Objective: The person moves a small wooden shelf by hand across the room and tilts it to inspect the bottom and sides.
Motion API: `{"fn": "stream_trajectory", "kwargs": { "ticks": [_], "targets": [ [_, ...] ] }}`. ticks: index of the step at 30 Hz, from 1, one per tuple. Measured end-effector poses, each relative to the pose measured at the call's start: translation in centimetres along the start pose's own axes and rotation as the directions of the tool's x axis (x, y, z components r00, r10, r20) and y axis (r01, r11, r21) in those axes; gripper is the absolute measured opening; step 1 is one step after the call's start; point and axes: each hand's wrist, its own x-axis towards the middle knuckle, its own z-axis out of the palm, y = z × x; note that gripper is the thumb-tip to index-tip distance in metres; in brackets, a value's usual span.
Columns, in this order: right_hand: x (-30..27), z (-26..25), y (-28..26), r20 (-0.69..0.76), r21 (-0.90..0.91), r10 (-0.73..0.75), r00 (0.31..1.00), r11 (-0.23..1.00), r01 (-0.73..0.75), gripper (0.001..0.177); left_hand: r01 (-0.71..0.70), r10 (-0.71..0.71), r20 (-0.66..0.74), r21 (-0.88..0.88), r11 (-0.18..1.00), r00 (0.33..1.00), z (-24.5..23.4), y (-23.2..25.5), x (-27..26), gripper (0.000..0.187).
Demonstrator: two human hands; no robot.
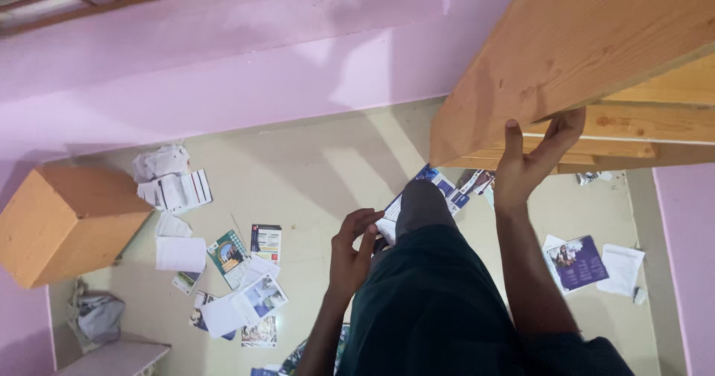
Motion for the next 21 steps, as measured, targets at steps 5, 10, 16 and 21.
{"fn": "stream_trajectory", "kwargs": {
  "ticks": [5,10,16,21],
  "targets": [
    [-0.3,0.5,-0.8,-0.091,-0.102,0.053,0.994,0.993,-0.062,0.070,-0.036,0.043,0.140,-0.051,0.998,0.989,-0.7,-0.7,4.8,0.034],
    [-0.6,1.5,-1.0,-0.253,-0.054,0.142,0.957,0.986,-0.160,0.055,-0.067,0.084,0.257,-0.076,0.995,0.963,0.1,1.0,11.4,0.033],
    [-1.0,3.1,-0.4,-0.467,0.102,0.163,0.869,0.986,-0.131,0.054,-0.207,0.209,0.428,-0.053,0.977,0.879,1.5,5.0,18.4,0.031],
    [-5.2,3.8,3.2,-0.605,0.023,0.198,0.771,0.972,-0.232,0.021,-0.151,0.115,0.521,0.028,0.988,0.846,3.1,8.4,24.0,0.032]
  ]
}}
